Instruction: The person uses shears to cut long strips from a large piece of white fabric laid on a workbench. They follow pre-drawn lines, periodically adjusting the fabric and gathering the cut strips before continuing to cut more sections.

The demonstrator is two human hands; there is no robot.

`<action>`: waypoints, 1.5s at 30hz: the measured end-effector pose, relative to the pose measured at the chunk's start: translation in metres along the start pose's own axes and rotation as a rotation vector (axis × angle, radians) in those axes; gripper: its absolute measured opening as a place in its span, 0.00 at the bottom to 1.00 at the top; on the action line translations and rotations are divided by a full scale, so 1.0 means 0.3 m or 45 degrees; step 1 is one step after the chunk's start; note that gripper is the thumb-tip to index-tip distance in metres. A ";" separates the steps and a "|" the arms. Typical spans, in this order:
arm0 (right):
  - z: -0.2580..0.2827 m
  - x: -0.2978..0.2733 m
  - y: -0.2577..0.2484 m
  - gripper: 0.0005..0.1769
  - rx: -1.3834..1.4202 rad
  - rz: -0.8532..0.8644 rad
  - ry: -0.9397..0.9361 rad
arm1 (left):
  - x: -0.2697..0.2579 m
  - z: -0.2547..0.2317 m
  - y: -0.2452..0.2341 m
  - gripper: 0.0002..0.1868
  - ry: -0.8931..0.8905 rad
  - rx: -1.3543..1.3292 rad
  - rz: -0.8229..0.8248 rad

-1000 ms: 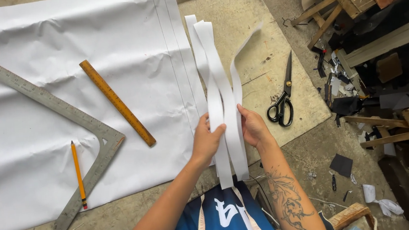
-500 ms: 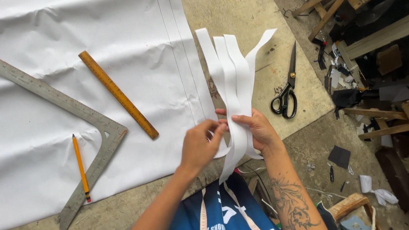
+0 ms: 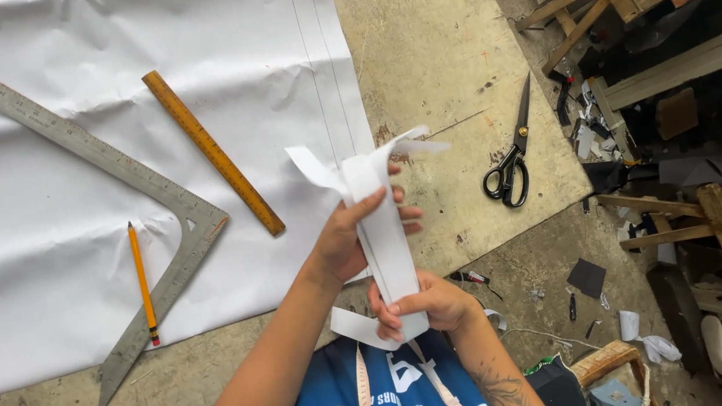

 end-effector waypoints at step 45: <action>0.069 0.202 0.188 0.11 -0.642 0.683 0.954 | -1.178 -0.855 -0.518 0.24 1.386 0.079 -0.901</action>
Point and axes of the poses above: each hand's wrist, its own x-axis towards the middle knuckle, its own y-axis out of the palm, z = x × y, the point moved 9 cm from there along x, towards the middle knuckle, and after that the axes turned 15 degrees about z, right-handed, at the moved point
